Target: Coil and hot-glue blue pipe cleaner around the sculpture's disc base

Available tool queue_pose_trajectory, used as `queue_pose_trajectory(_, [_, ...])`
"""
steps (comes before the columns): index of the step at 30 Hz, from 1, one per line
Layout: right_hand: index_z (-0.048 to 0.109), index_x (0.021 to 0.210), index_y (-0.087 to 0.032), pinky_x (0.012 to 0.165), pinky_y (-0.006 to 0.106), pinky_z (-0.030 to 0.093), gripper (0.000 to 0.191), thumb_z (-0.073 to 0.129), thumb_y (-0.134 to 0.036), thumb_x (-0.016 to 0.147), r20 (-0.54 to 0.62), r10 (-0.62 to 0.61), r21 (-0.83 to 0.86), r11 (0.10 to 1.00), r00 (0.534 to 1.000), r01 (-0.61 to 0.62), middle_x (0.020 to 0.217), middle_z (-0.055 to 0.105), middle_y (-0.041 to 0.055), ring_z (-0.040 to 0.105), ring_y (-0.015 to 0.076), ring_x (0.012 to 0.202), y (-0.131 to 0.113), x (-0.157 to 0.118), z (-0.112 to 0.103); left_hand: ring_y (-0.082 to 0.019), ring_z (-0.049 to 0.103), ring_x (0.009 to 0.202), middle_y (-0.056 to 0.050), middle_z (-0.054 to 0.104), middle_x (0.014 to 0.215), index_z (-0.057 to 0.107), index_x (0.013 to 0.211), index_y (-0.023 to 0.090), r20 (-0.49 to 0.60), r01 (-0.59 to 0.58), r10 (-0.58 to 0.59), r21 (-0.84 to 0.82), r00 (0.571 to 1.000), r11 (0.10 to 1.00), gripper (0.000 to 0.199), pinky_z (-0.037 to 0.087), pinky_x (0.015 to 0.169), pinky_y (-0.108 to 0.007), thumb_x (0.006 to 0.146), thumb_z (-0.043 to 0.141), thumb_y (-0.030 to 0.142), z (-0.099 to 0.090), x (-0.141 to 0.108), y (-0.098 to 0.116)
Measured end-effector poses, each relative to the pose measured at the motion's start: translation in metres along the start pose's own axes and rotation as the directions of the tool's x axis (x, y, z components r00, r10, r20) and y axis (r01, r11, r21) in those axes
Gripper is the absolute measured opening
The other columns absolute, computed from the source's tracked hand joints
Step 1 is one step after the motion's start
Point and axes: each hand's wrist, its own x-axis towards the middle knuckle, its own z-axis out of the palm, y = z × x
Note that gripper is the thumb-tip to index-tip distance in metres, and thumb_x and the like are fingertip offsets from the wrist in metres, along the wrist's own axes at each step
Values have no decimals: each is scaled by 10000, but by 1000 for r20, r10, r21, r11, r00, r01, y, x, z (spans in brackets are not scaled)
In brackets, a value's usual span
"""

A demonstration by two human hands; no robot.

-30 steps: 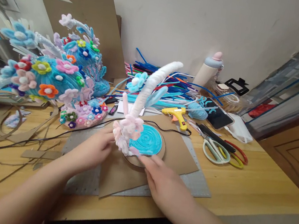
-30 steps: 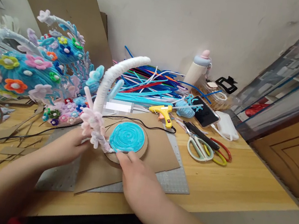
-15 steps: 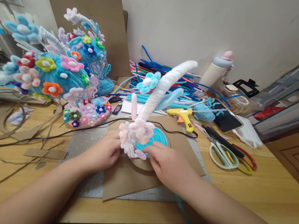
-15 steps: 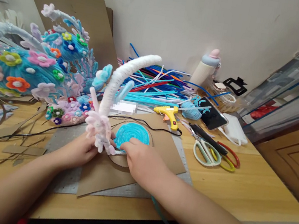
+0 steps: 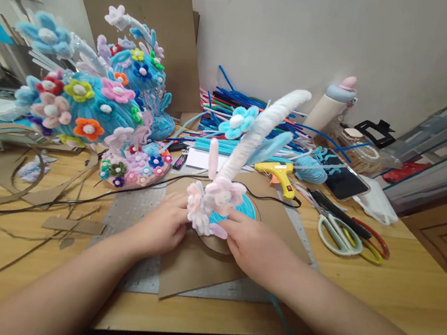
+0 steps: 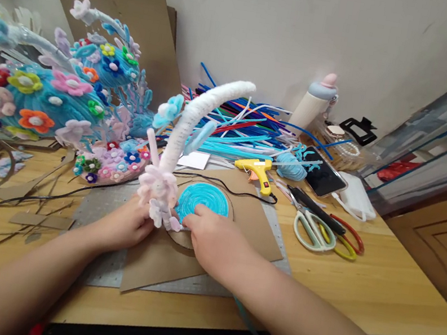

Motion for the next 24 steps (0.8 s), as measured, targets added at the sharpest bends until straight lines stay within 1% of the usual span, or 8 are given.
queue_pose_trajectory(4, [667, 970, -217, 809, 368, 458, 288, 383, -172, 950, 23, -30, -28, 999, 999, 30, 988, 638, 82, 573, 239, 1005, 0, 4, 0, -270, 469, 1131, -78, 588, 1165, 676, 1012, 222, -1, 7, -7, 3, 1000, 1000, 454, 378, 972, -456, 687, 442, 9, 3, -1, -1])
queue_pose_trajectory(8, [655, 942, -184, 845, 389, 450, 279, 381, -130, 940, 46, -50, -74, 996, 998, 53, 1062, 624, 97, 562, 247, 1037, -1, 6, 0, -274, 459, 1149, -75, 586, 1184, 680, 985, 229, 12, 19, -19, 11, 1000, 1000, 437, 350, 980, -468, 688, 448, 7, 4, 0, 1])
queue_pose_trajectory(14, [648, 895, -165, 837, 399, 446, 227, 428, -115, 916, 106, -21, -120, 992, 994, 34, 1069, 624, 87, 574, 238, 975, -2, 8, -4, -271, 446, 1184, -68, 591, 1191, 672, 1001, 232, 22, 45, -45, -6, 999, 999, 462, 294, 1034, -482, 667, 443, 11, 2, 3, 3])
queue_pose_trajectory(17, [658, 893, -169, 800, 377, 444, 239, 426, -121, 920, 115, -14, -126, 992, 993, 28, 1056, 626, 80, 580, 222, 932, -2, 9, -5, -268, 449, 1187, -63, 575, 1226, 640, 1068, 233, 16, 75, -74, -43, 997, 996, 507, 297, 1042, -479, 656, 438, 17, 1, 1, 2])
queue_pose_trajectory(21, [664, 897, -187, 765, 347, 437, 237, 433, -142, 928, 124, -4, -138, 990, 992, 21, 1039, 635, 61, 586, 207, 907, -2, 10, -7, -252, 487, 1147, -79, 559, 1246, 509, 1239, 198, 1, 131, -132, -108, 991, 985, 599, 340, 1035, -452, 666, 431, 44, -2, -3, 4])
queue_pose_trajectory(24, [666, 887, -197, 731, 331, 429, 225, 448, -159, 925, 126, -9, -172, 985, 992, 30, 1021, 647, 51, 594, 207, 895, -1, 10, -8, -285, 465, 1182, -101, 525, 1284, 457, 1270, 181, 8, 164, -165, -156, 986, 974, 587, 350, 1030, -479, 689, 483, 101, -2, -4, 12])
